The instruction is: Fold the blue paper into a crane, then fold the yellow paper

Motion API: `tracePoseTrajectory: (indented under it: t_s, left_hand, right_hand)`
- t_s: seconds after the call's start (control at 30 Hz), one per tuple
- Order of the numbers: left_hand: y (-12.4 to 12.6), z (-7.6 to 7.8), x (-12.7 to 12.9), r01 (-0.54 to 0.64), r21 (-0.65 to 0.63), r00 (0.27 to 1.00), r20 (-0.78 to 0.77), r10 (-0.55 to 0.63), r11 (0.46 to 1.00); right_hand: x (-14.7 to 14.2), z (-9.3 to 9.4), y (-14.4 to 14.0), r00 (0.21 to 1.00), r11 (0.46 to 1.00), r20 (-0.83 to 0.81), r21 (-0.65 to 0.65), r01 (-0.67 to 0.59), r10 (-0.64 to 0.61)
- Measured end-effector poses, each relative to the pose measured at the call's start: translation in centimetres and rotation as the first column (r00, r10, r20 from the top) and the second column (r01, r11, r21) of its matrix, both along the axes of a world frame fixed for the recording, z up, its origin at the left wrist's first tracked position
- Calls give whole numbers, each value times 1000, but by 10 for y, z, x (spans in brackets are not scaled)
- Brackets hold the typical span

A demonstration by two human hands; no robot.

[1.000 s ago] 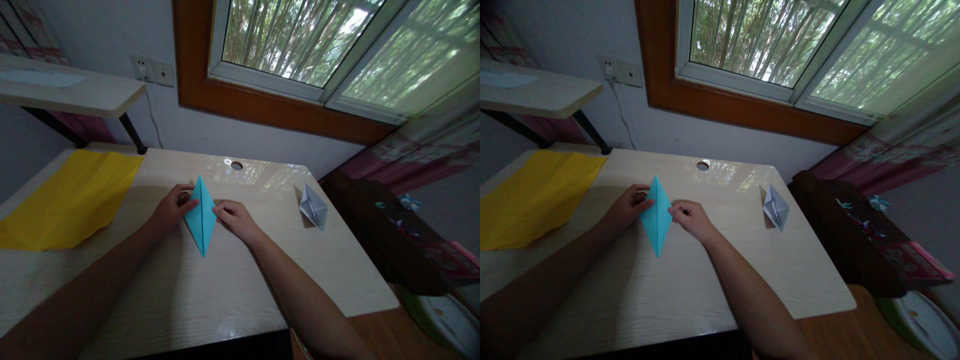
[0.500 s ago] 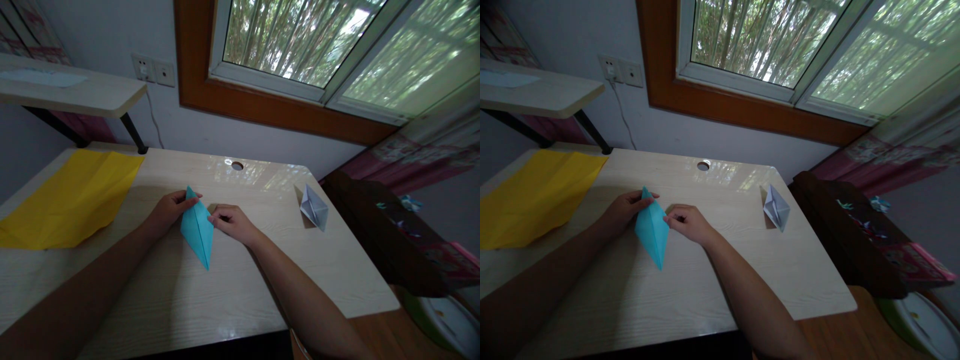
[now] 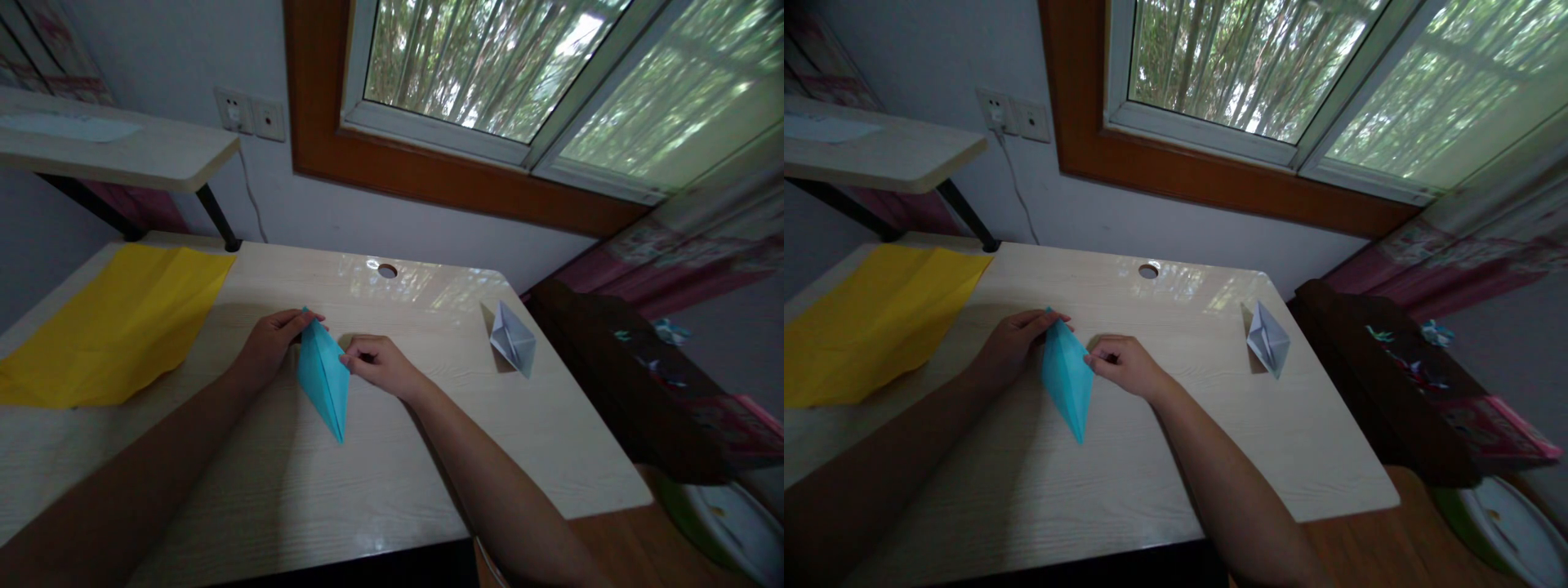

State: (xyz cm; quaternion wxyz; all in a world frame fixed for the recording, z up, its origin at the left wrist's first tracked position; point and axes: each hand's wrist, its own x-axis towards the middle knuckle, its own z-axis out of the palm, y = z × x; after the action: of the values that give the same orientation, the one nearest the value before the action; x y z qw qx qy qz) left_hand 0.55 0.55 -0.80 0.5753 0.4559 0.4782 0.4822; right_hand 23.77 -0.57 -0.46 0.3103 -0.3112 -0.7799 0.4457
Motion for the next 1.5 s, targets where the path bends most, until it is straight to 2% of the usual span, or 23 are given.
tracePoseTrajectory:
  t_s: [0.27, 1.07, 1.5]
  left_hand:
    - [2, -5, -2, -28, 30, 998, 64, 26, 999]
    - [1, 1, -2, -30, 70, 997, -69, 34, 997]
    - [3, -4, -2, -15, 62, 999, -35, 18, 998]
  right_hand:
    - [0, 1, -1, 1000, 1000, 12, -21, 8, -7]
    - [0, -1, 0, 1000, 1000, 15, -25, 11, -11]
    - [1, 0, 0, 999, 999, 36, -38, 22, -21]
